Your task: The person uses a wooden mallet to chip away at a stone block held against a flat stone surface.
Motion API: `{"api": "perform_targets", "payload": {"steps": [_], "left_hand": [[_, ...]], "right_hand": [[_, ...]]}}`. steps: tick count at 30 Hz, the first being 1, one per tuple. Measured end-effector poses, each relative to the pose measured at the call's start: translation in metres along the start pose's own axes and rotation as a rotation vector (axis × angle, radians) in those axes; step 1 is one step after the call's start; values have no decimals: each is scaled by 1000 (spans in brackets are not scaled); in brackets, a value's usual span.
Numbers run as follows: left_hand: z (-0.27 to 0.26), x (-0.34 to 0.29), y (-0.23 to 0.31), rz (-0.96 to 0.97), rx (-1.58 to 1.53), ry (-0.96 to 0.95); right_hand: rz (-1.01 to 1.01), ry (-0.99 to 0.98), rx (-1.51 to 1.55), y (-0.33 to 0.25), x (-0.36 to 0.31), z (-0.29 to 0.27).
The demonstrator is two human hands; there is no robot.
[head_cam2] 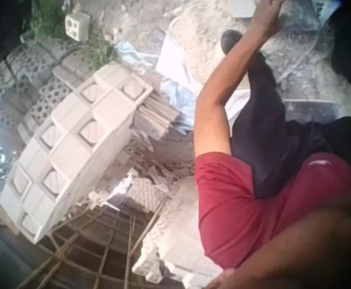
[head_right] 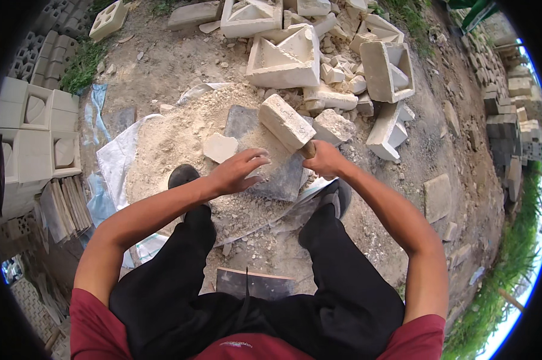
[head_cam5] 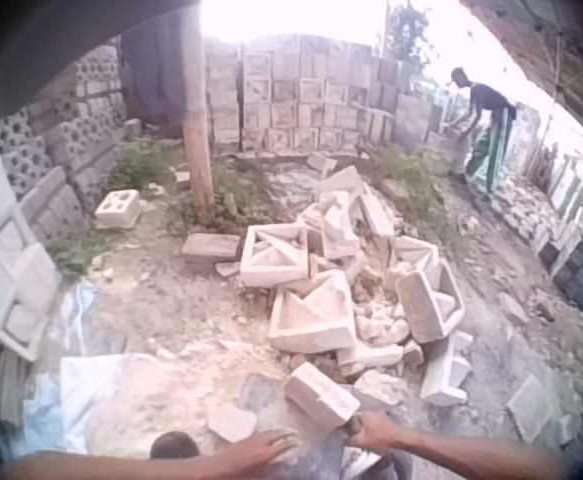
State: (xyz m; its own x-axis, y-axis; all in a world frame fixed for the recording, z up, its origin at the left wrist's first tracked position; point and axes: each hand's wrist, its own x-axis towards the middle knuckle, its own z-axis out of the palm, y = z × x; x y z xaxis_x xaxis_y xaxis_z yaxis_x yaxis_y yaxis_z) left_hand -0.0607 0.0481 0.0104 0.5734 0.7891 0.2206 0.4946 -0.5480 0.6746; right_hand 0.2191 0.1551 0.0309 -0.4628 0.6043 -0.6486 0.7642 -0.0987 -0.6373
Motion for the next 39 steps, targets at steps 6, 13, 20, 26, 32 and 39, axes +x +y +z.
{"api": "perform_targets", "payload": {"steps": [6, 13, 20, 26, 32, 39], "left_hand": [[15, -17, -17, -18, 28, -401], [28, -18, -26, -158, -70, -456], [29, 21, -20, -215, -207, -139], [33, 24, -4, -244, -177, -629], [39, 16, -12, -70, -25, -382], [64, 38, 11, 207, 287, -610]], "right_hand": [[31, -1, 97, 0, -3, 2], [7, 80, 106, 4, -4, -16], [85, 63, 112, -3, -11, -21], [-29, 61, 59, 9, -15, -17], [19, 41, 119, 11, -16, -14], [37, 156, 177, 17, -14, -14]]}}
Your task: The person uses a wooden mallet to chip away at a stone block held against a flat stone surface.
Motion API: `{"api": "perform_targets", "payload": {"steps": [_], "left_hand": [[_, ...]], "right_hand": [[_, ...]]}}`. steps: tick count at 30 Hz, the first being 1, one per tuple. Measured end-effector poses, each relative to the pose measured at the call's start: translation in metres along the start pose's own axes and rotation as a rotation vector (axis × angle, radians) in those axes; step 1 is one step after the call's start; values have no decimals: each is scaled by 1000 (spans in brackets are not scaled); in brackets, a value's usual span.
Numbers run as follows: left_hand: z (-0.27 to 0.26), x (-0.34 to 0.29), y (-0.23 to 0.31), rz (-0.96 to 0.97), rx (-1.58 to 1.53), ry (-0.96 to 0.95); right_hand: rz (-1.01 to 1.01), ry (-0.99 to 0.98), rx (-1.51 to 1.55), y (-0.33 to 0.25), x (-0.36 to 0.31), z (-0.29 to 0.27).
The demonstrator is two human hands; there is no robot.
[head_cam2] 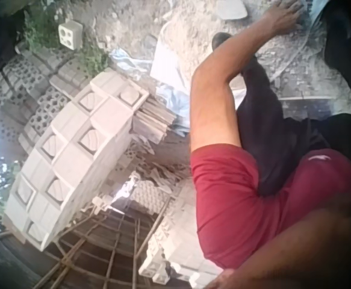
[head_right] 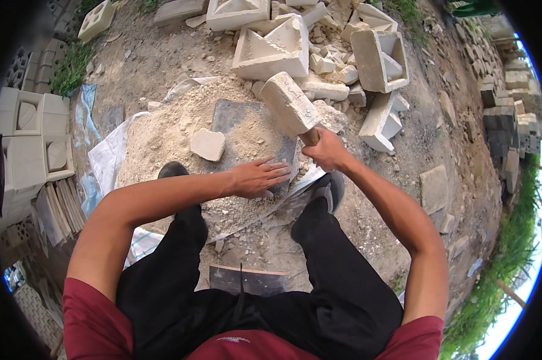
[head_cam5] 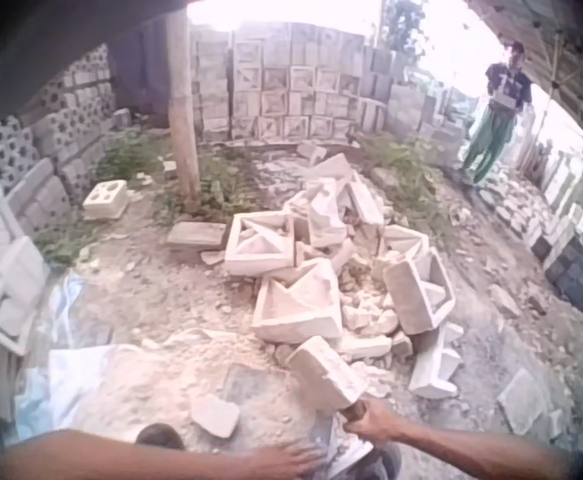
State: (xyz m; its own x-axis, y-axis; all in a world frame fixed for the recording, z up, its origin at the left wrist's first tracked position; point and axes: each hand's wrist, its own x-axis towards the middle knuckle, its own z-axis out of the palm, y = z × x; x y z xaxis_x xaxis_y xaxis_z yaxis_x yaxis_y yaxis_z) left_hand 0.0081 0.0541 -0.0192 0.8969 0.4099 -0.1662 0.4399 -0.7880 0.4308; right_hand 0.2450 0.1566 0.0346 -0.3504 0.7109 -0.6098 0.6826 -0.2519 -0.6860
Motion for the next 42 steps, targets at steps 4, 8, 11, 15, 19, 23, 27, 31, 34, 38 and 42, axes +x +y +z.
{"api": "perform_targets", "payload": {"steps": [4, 8, 11, 15, 19, 23, 27, 31, 34, 38, 42], "left_hand": [[1, -6, -11, -166, 160, 8], [4, -39, -33, -281, 186, 128], [-14, -52, -34, -323, 167, 108], [-19, -76, -42, -554, 198, 109], [-32, -99, -46, -791, 154, 148], [-37, -110, -50, -928, 82, 113], [-44, -117, -40, -1016, -67, 117], [-40, -117, -36, -1026, -176, 219], [-40, -112, -38, -995, -193, 275], [-44, -121, -42, -989, -251, 379], [-58, -135, -57, -997, -109, 609]], "right_hand": [[-6, 25, -30, -7, -7, 2], [28, 2, -45, -22, -19, 14], [-37, 9, -104, -18, -25, 20], [-174, 9, -222, -31, -27, 35], [-203, -44, -284, -29, -24, 46], [-203, -18, -377, -4, -12, 52], [-140, -70, -346, -30, -18, 51], [-177, -23, -295, -36, -24, 60], [-277, 34, -345, -9, -14, 67], [-173, -40, -342, -35, -15, 61], [-175, -13, -313, -46, -21, 68]]}}
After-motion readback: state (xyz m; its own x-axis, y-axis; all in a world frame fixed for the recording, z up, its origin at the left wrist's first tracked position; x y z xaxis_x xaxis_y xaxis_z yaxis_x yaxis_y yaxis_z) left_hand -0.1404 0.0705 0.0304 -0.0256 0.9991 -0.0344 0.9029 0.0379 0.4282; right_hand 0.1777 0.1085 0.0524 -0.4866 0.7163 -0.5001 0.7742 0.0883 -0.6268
